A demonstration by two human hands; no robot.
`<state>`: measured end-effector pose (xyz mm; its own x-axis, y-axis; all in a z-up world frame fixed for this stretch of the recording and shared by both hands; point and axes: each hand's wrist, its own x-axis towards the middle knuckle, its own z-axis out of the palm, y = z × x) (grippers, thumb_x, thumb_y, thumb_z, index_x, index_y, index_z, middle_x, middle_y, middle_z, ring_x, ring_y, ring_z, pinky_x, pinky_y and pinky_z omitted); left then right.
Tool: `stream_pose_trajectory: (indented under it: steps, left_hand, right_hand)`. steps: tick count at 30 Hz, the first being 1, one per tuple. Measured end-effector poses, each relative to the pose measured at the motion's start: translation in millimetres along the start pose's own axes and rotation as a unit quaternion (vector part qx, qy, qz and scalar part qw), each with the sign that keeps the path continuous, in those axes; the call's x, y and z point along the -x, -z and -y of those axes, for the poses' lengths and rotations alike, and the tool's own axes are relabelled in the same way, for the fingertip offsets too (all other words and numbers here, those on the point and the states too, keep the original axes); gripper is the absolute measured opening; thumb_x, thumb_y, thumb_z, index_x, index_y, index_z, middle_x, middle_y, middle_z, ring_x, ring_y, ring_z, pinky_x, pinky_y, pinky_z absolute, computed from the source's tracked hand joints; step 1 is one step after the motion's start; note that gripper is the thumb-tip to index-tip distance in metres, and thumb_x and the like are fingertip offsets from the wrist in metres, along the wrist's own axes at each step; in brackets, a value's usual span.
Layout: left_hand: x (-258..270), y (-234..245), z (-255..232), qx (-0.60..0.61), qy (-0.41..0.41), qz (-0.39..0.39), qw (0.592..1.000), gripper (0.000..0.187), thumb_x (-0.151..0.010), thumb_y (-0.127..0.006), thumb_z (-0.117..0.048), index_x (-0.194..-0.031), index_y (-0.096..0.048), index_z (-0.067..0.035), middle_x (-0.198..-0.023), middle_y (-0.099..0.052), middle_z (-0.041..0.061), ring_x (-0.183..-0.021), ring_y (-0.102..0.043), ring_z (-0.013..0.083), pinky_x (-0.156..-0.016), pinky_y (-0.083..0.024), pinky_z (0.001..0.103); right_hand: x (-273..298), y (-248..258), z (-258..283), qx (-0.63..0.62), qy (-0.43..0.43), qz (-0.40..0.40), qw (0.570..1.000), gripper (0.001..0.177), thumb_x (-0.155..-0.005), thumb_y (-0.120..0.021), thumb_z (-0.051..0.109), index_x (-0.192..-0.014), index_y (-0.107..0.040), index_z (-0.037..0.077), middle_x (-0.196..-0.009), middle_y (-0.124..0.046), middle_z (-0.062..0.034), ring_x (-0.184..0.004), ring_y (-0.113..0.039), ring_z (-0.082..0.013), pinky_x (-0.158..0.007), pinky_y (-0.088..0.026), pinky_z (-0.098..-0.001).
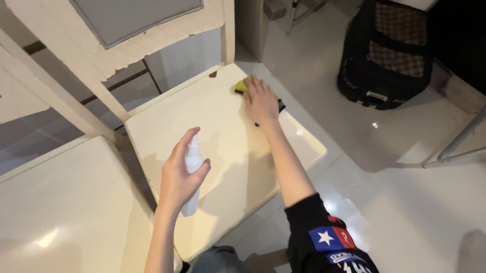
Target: The person wipes the backrest and seat of two adjacent dining chairs using a yellow cloth and a spray bottle. They clean the first chair's backrest and seat, then move to the second chair and repeat the same wiping motions.
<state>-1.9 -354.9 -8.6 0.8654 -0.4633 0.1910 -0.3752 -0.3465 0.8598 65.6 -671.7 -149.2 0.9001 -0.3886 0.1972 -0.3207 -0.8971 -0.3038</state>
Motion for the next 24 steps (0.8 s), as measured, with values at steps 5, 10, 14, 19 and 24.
stream_pose_trajectory:
  steps: [5, 10, 14, 19, 24]
  left_hand:
    - [1.1, 2.5, 0.3, 0.009, -0.046, -0.012, 0.999, 0.071, -0.077, -0.076, -0.012, -0.145, -0.053, -0.017, -0.135, -0.067, 0.016, -0.115, -0.07, 0.0332, -0.093, -0.055, 0.041]
    - [2.8, 2.1, -5.9, 0.005, -0.002, 0.005, 1.0, 0.07, -0.078, -0.075, -0.013, -0.144, -0.054, -0.021, -0.132, -0.069, 0.013, -0.109, -0.072, 0.032, -0.092, -0.057, 0.039]
    - [1.4, -0.8, -7.8, 0.004, -0.042, 0.008, 0.999, 0.072, -0.076, -0.076, -0.012, -0.144, -0.053, -0.019, -0.132, -0.067, 0.016, -0.113, -0.07, 0.0342, -0.092, -0.056, 0.041]
    - [4.3, -6.1, -10.4, -0.01, -0.029, 0.025, 0.999, 0.073, -0.076, -0.076, -0.013, -0.144, -0.053, -0.021, -0.129, -0.068, 0.016, -0.11, -0.07, 0.0343, -0.09, -0.056, 0.041]
    - [7.0, -4.4, -14.9, -0.018, -0.018, 0.031, 0.999, 0.073, -0.076, -0.077, -0.014, -0.144, -0.053, -0.022, -0.128, -0.068, 0.016, -0.109, -0.07, 0.0347, -0.089, -0.056, 0.042]
  right_hand:
    - [-1.7, -6.7, -8.1, -0.014, 0.001, -0.016, 1.0, 0.051, -0.105, -0.046, 0.033, -0.153, -0.044, 0.017, -0.164, -0.036, -0.008, -0.148, -0.036, -0.031, -0.123, -0.027, -0.0448]
    - [48.6, 11.7, -15.6, 0.01, 0.038, -0.003, 0.999, 0.053, -0.105, -0.047, 0.034, -0.154, -0.044, 0.015, -0.165, -0.033, -0.0093, -0.151, -0.031, -0.0325, -0.122, -0.024, -0.0454]
    - [110.0, 33.3, -16.1, -0.02, 0.05, -0.021, 0.998, 0.053, -0.104, -0.049, 0.035, -0.152, -0.047, 0.015, -0.165, -0.035, -0.0077, -0.151, -0.031, -0.0306, -0.124, -0.023, -0.045]
    - [117.2, 43.8, -8.4, -0.033, 0.033, -0.033, 0.998, 0.049, -0.103, -0.05, 0.033, -0.15, -0.051, 0.017, -0.164, -0.039, -0.0064, -0.152, -0.033, -0.0299, -0.125, -0.025, -0.0449]
    - [111.7, 45.8, -6.6, -0.029, 0.028, -0.023, 0.999, 0.05, -0.103, -0.048, 0.033, -0.151, -0.049, 0.017, -0.165, -0.037, -0.0065, -0.152, -0.032, -0.0299, -0.126, -0.024, -0.0451]
